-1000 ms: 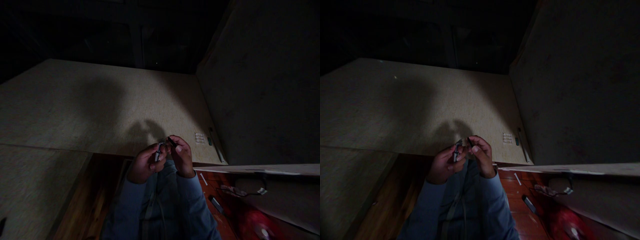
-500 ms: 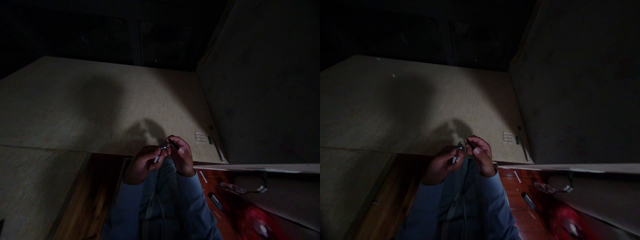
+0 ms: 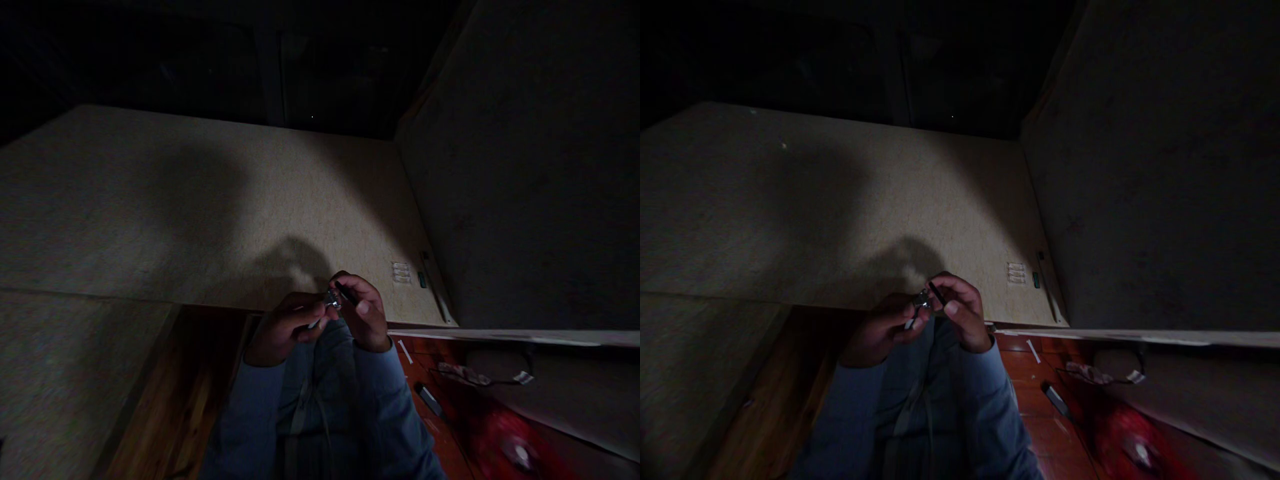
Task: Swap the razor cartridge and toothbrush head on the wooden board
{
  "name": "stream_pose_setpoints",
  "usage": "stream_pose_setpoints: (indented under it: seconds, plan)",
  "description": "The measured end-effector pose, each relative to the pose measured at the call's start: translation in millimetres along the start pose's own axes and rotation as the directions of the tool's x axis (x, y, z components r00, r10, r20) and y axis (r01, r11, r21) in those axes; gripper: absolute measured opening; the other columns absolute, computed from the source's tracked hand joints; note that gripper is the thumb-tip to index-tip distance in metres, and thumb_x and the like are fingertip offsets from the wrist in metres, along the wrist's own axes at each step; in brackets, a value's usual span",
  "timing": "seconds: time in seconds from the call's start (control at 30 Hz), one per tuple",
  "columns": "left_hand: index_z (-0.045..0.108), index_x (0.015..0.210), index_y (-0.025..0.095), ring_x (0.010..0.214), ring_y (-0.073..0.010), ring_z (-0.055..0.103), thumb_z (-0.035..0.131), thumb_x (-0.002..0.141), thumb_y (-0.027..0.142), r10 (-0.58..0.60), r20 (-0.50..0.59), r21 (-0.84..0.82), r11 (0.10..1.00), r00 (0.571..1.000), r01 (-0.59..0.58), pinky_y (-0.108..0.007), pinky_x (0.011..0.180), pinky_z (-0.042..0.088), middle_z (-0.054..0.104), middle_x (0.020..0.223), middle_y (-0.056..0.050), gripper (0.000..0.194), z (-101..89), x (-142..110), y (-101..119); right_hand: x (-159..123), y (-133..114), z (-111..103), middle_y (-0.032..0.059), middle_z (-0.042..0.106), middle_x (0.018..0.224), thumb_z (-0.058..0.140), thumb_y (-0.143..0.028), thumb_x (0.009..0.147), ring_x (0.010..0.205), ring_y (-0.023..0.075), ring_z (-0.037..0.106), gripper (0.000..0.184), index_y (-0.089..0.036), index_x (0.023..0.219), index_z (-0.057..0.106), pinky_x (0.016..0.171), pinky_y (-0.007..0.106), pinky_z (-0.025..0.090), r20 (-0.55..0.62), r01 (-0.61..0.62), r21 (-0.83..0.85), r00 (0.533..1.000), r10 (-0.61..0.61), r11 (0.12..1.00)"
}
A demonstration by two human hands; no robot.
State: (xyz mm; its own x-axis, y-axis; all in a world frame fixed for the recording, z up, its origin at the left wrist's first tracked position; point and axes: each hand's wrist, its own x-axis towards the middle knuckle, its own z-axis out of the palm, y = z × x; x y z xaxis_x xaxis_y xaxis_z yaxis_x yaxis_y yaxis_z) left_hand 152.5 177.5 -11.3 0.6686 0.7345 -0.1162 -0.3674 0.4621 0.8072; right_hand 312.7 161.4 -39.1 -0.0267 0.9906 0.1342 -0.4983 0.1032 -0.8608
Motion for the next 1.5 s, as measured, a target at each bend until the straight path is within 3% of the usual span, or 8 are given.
stream_pose_setpoints:
  seconds: [0.17,0.33,0.63,0.83,1.03,1.3,1.5]
  plan:
    - [0.07,0.082,0.01,0.04,-0.0038,0.028,0.076,0.078,0.056,-0.005,0.001,-0.009,1.0,1.0,0.005,-0.021,0.042,0.017,0.045,0.053,0.004,0.047,0.9,0,0,1,-3,2,0.0058,0.065,0.086,0.076,-0.056,0.075,0.059,0.0132,0.05,0.045,-0.02,0.103,0.075,0.057,0.029,0.044,0.041,0.051,0.048,0.998,-0.053,0.998]
    - [0.069,0.078,0.011,0.04,-0.0042,0.027,0.074,0.08,0.054,-0.014,0.033,0.009,1.0,0.999,0.014,-0.021,0.043,0.017,0.04,0.048,0.005,0.044,0.8,-4,2,0,-3,1,0.0063,0.064,0.09,0.074,-0.05,0.078,0.062,0.0136,0.054,0.041,-0.022,0.108,0.076,0.055,0.027,0.043,0.102,0.077,0.091,0.991,-0.086,0.993]
    - [0.074,0.085,0.01,0.042,-0.0044,0.028,0.071,0.082,0.058,0.06,0.028,0.09,0.994,0.998,-0.062,-0.022,0.045,0.019,0.039,0.05,0.006,0.048,8.3,-4,2,-2,-7,0,0.007,0.064,0.087,0.076,-0.056,0.074,0.07,0.0176,0.057,0.045,-0.02,0.102,0.077,0.06,0.029,0.047,0.063,0.07,0.02,0.995,-0.071,0.997]
    - [0.074,0.085,0.01,0.043,-0.0044,0.03,0.075,0.082,0.052,0.076,-0.005,0.087,0.993,0.997,-0.075,-0.023,0.046,0.02,0.042,0.052,0.006,0.042,13.4,-4,3,0,-8,1,0.0041,0.062,0.08,0.074,-0.048,0.079,0.059,0.0127,0.051,0.039,-0.022,0.107,0.077,0.054,0.026,0.043,0.11,0.094,0.092,0.988,-0.104,0.991]
    - [0.074,0.088,0.011,0.043,-0.0045,0.029,0.071,0.085,0.052,0.086,0.006,0.103,0.991,0.996,-0.086,-0.023,0.046,0.02,0.041,0.054,0.006,0.041,13.0,-2,2,1,-10,3,0.0051,0.064,0.082,0.078,-0.053,0.074,0.059,0.0127,0.05,0.042,-0.021,0.101,0.077,0.053,0.026,0.044,0.05,0.068,0.065,0.996,-0.072,0.996]
    - [0.073,0.088,0.01,0.043,-0.004,0.03,0.069,0.086,0.055,0.061,-0.022,0.123,0.991,0.998,-0.057,-0.023,0.046,0.02,0.043,0.056,0.005,0.046,11.3,1,-1,1,-9,2,0.0047,0.064,0.083,0.078,-0.047,0.076,0.059,0.0122,0.052,0.037,-0.023,0.104,0.078,0.054,0.025,0.045,0.059,0.079,0.103,0.995,-0.086,0.992]
    - [0.073,0.089,0.011,0.043,-0.0039,0.029,0.066,0.089,0.053,0.075,0.009,0.103,0.992,0.997,-0.075,-0.023,0.047,0.02,0.041,0.056,0.006,0.043,8.4,0,-4,1,-5,-3,0.0061,0.065,0.085,0.08,-0.053,0.071,0.063,0.0142,0.055,0.044,-0.021,0.102,0.077,0.056,0.028,0.049,0.014,0.053,0.022,0.998,-0.054,0.998]
